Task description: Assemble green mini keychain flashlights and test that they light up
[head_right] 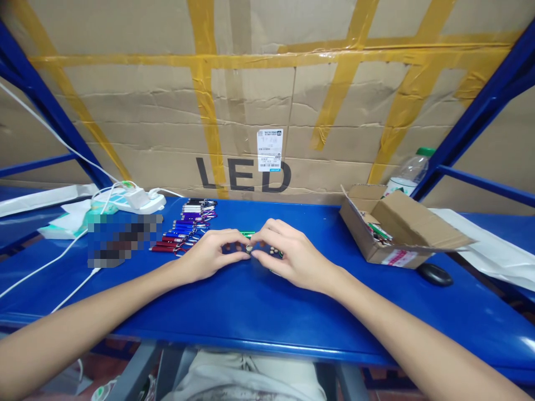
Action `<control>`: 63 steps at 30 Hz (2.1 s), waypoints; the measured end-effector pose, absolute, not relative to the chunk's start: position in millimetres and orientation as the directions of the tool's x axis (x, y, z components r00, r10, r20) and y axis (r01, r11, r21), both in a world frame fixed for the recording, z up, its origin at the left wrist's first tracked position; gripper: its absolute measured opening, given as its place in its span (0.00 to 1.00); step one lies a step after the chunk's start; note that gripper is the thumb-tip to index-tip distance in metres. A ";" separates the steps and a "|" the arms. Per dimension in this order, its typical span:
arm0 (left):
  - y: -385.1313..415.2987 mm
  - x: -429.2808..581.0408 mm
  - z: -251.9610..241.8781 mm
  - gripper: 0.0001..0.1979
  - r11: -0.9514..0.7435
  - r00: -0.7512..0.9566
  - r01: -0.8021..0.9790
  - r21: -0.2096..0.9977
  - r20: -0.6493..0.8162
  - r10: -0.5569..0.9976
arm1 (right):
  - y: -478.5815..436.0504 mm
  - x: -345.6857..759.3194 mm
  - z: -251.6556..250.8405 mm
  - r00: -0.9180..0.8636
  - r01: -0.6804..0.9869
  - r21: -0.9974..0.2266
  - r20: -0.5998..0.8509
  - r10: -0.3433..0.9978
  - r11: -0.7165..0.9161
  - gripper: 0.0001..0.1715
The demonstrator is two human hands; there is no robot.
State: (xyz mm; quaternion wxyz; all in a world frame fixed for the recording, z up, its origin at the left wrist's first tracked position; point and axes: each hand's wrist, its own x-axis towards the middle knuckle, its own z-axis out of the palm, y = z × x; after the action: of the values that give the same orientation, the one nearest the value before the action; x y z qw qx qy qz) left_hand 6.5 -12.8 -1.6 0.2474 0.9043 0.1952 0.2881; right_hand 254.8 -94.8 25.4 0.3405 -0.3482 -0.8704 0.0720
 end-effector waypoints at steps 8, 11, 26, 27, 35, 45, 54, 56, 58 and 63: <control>-12.7 6.2 -1.3 0.06 -0.783 0.755 0.204 0.588 0.415 0.508 | -96.2 253.3 26.2 -0.567 0.563 -0.321 0.520 0.638 0.762 0.11; -12.5 6.5 -1.1 0.07 -0.783 0.755 0.201 0.589 0.415 0.507 | -94.8 253.6 24.4 -0.589 0.565 -0.289 0.514 0.623 0.773 0.09; -18.6 9.3 -0.3 0.07 -0.732 0.775 0.176 0.658 0.366 0.515 | -90.2 253.8 15.5 -0.561 0.554 -0.299 0.556 0.613 0.778 0.04; -18.8 9.5 -0.5 0.08 -0.720 0.772 0.175 0.672 0.360 0.523 | -90.4 253.6 15.9 -0.555 0.553 -0.297 0.566 0.610 0.778 0.04; -21.3 8.7 0.1 0.09 -0.766 0.754 0.164 0.622 0.421 0.504 | -93.1 253.2 19.4 -0.563 0.527 -0.319 0.564 0.605 0.788 0.05; -21.9 9.0 2.2 0.08 -0.825 0.757 0.169 0.539 0.465 0.459 | -94.1 251.0 19.9 -0.557 0.535 -0.291 0.584 0.590 0.793 0.05; -24.9 8.6 5.0 0.05 -0.837 0.770 0.180 0.516 0.456 0.446 | -94.0 252.4 20.8 -0.537 0.530 -0.365 0.554 0.636 0.765 0.04; -24.2 8.4 4.7 0.06 -0.844 0.764 0.175 0.507 0.470 0.442 | -94.6 252.6 21.3 -0.536 0.520 -0.376 0.556 0.635 0.767 0.04; -22.7 8.1 3.8 0.06 -0.846 0.757 0.169 0.505 0.483 0.439 | -94.4 253.1 22.4 -0.494 0.533 -0.387 0.580 0.648 0.752 0.04; -17.2 6.3 0.9 0.06 -0.842 0.758 0.157 0.516 0.483 0.437 | -90.1 257.6 24.5 -0.440 0.665 -0.343 0.538 0.719 0.664 0.05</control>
State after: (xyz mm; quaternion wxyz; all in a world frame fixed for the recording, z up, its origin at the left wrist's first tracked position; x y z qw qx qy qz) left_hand 6.3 -17.2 0.9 0.2283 0.9094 0.1634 0.3068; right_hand 257.6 -90.1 24.5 0.3365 -0.4082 -0.8477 0.0402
